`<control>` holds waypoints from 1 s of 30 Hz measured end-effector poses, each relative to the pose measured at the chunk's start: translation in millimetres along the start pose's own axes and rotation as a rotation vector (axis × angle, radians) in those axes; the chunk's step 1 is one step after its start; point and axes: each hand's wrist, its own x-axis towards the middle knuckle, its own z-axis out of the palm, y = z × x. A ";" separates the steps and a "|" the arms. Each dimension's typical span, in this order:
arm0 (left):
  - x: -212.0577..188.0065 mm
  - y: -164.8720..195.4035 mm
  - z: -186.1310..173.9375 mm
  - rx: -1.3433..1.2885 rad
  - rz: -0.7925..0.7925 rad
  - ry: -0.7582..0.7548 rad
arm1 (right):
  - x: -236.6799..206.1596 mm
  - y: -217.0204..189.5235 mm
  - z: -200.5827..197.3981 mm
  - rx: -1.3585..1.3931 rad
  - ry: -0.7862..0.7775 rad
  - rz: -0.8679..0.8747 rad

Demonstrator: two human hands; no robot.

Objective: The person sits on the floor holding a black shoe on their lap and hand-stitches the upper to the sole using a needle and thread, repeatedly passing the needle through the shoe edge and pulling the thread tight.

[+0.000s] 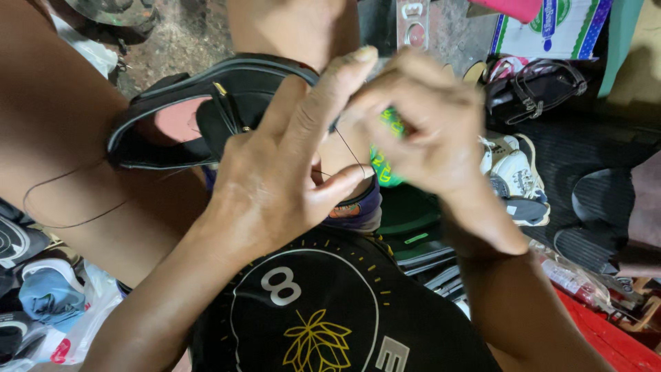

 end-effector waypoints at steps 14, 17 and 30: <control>0.0 0.5 -3.9 -0.089 -0.074 -0.087 | -124.9 288.8 -167.8 -0.447 0.189 0.686; 1.1 2.0 -4.9 -0.071 -0.064 -0.060 | -106.2 229.9 -115.9 -0.360 0.245 0.512; -20.0 -9.2 -12.1 -0.053 0.086 0.097 | -28.9 -2.6 42.4 0.483 0.123 0.245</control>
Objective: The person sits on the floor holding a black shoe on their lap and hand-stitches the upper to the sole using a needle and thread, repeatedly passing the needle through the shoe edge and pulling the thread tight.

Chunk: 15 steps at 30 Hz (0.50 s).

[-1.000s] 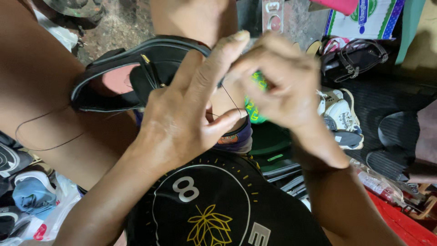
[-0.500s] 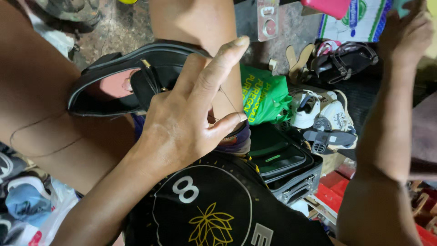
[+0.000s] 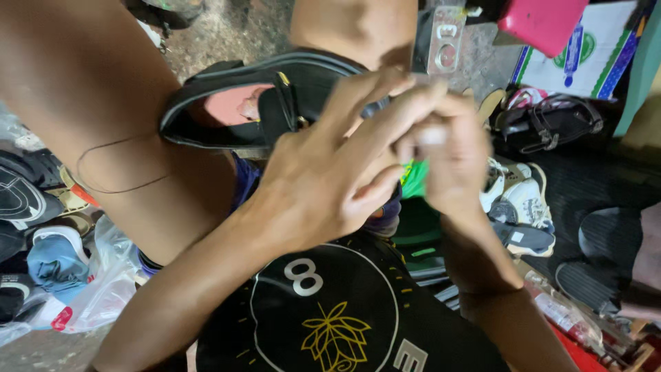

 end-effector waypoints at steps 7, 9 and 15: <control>-28.3 -4.6 -80.3 0.262 -0.248 0.105 | 6.6 9.3 -24.9 0.553 0.046 0.062; -38.9 -17.3 -79.8 0.478 -0.182 0.007 | 7.1 14.6 -19.4 0.486 -0.010 0.089; -69.3 -45.4 -76.6 0.321 -0.222 0.027 | 7.2 19.1 17.3 0.222 -0.029 0.103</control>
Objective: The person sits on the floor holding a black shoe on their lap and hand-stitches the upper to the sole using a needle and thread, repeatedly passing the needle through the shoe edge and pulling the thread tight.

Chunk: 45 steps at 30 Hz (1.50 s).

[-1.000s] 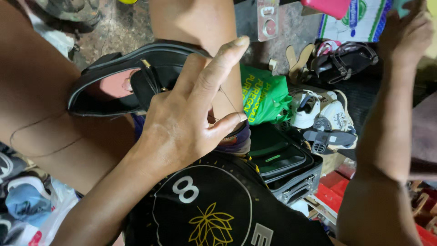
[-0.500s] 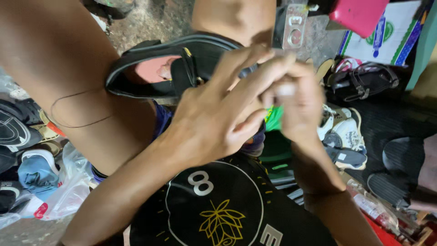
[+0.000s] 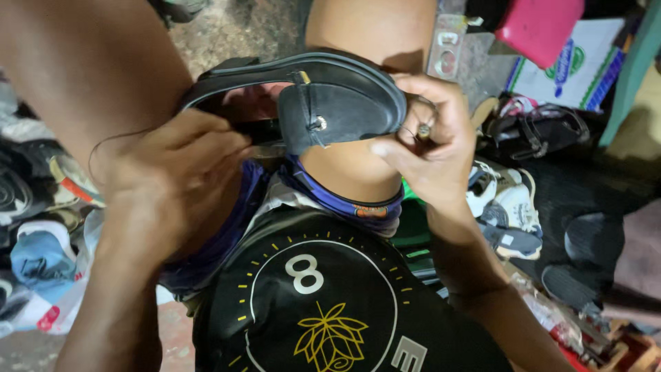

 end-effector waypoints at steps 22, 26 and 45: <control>-114.9 -91.7 -19.2 -0.550 -0.716 0.332 | 1.1 -20.1 11.3 -0.079 0.048 0.075; -160.6 -115.3 6.9 -0.679 -0.654 0.468 | 2.8 -20.6 14.8 0.030 0.049 0.086; 13.2 15.6 5.9 0.202 0.044 -0.010 | 6.8 -18.0 14.9 0.014 0.022 0.059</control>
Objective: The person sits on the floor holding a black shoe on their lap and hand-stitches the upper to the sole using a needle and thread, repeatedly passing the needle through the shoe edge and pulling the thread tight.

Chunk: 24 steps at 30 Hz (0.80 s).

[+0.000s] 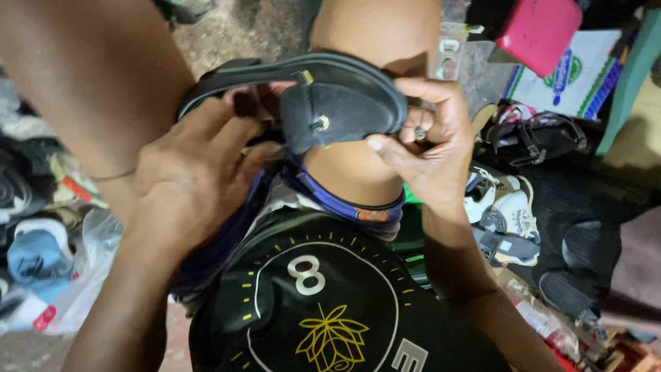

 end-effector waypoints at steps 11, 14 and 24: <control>-0.9 4.5 -6.1 -0.167 -0.107 0.083 | -3.5 6.3 -5.0 0.019 -0.004 -0.003; 0.9 4.9 -10.7 -0.107 -0.005 0.048 | -4.6 7.5 -5.4 -0.023 0.005 -0.010; -11.9 -7.0 -12.8 -0.468 -0.176 0.018 | -3.4 6.4 -1.3 0.004 0.001 -0.017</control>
